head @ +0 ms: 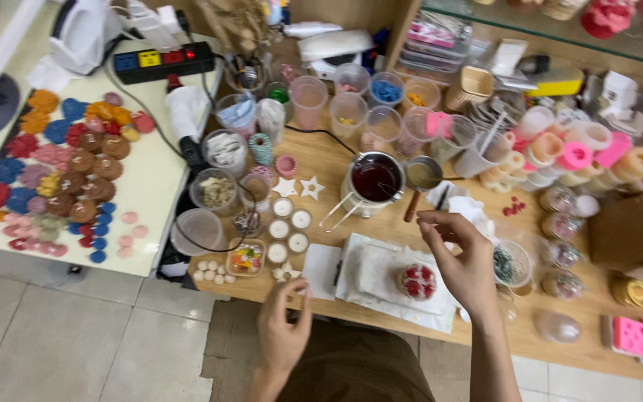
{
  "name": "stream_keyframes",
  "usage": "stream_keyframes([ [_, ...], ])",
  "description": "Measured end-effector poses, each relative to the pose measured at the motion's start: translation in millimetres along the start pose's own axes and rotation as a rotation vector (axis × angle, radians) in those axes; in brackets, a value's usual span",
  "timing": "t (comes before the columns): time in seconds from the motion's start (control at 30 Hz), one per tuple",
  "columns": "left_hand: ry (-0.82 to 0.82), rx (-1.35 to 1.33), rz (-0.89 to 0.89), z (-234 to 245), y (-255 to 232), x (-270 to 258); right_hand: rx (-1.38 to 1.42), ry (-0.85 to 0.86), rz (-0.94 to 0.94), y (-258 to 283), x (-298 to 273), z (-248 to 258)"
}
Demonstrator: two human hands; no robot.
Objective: The person takes brown fibrous material from a box and places it into a small circular container, then adds white wax pieces and a red fruit-shaped wax decoration on top.
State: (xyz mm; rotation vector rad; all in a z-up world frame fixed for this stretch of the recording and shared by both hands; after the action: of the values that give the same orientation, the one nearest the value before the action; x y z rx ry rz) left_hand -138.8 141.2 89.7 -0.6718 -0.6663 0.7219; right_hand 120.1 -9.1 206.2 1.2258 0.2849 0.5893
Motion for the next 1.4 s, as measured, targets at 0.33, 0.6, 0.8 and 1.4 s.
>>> stream_keyframes([
  [0.33, 0.366, -0.065, -0.134, -28, -16, -54, -0.364, 0.445, 0.308, -44, 84, -253],
  [0.6, 0.356, 0.044, 0.089, -12, 25, -71, -0.643, 0.470, 0.121, -113, 112, -361],
  [0.8, 0.450, 0.128, 0.206, -8, 52, -68, -0.673, 0.439, 0.209, -129, 112, -386],
  [1.4, 0.804, -0.035, 0.281, -92, 4, -54, -0.491, 0.373, 0.161, -122, 111, -378],
])
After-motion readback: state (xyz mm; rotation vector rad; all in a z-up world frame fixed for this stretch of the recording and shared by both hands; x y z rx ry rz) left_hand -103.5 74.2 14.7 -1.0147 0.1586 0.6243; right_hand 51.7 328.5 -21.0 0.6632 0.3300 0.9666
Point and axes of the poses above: each hand's wrist, its own x-axis towards the middle knuckle, its own z-axis out of the back of the hand, y = z × x, the point moved 7 cm from there along x, towards the middle knuckle, and after that the axes turned 13 degrees about x, right-handed, at the moved point
